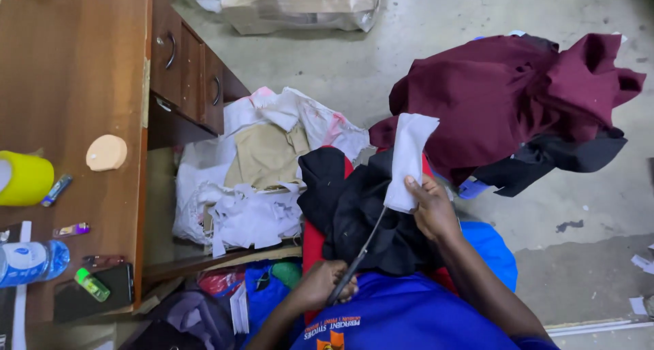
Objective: Trimming excess fabric and labels from garments using scissors
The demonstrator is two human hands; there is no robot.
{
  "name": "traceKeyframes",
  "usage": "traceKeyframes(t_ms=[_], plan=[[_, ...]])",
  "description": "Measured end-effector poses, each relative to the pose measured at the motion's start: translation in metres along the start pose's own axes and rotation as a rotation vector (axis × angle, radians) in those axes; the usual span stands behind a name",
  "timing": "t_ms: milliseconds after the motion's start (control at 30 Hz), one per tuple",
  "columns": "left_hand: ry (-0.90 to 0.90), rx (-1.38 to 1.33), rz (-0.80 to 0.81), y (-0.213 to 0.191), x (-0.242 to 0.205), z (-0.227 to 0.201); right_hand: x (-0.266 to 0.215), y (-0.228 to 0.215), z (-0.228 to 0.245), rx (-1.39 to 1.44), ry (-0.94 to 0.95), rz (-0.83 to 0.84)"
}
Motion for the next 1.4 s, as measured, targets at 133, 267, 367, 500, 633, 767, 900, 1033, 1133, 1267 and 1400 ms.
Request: traceKeyframes(t_ms=[133, 267, 367, 500, 633, 767, 900, 1033, 1133, 1267, 1400], plan=[[0.181, 0.431, 0.110, -0.010, -0.006, 0.006, 0.005, -0.005, 0.004, -0.003, -0.014, -0.020], [0.066, 0.461, 0.063, -0.009, -0.007, 0.001, -0.003, 0.007, 0.009, -0.005, 0.049, -0.060], [0.235, 0.428, 0.022, -0.003, -0.002, -0.012, -0.007, 0.007, -0.016, -0.061, -0.008, -0.081], [0.031, 0.433, -0.175, 0.006, 0.005, -0.030, -0.029, 0.024, -0.018, -0.306, -0.049, -0.090], [0.023, 0.580, -0.343, 0.007, 0.012, -0.027, -0.042, 0.031, -0.015, -0.431, -0.144, -0.033], [0.053, 0.596, -0.425, 0.008, 0.024, -0.019, -0.045, 0.032, -0.023, -0.405, -0.149, 0.005], [0.055, 0.522, -0.439, 0.013, 0.018, -0.043, -0.056, 0.039, -0.014, -0.583, -0.234, -0.005], [0.033, 0.412, -0.395, 0.016, 0.019, -0.050, -0.061, 0.040, -0.014, -0.783, -0.343, 0.009], [0.089, 0.387, -0.393, 0.016, 0.022, -0.049, -0.063, 0.044, -0.010, -0.840, -0.389, 0.038], [0.125, 0.331, -0.371, 0.013, 0.025, -0.055, -0.064, 0.043, -0.017, -0.873, -0.414, 0.034], [0.278, 0.309, -0.328, 0.014, 0.024, -0.066, -0.069, 0.048, -0.018, -0.894, -0.456, 0.107]])
Point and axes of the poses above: each hand's wrist, its own x-axis towards the middle knuckle, its own y-axis out of the palm, z = x × y, the point moved 4 cm from there along x, towards the middle knuckle, and after that the axes turned 4 degrees about -x, right-handed, at the moved point
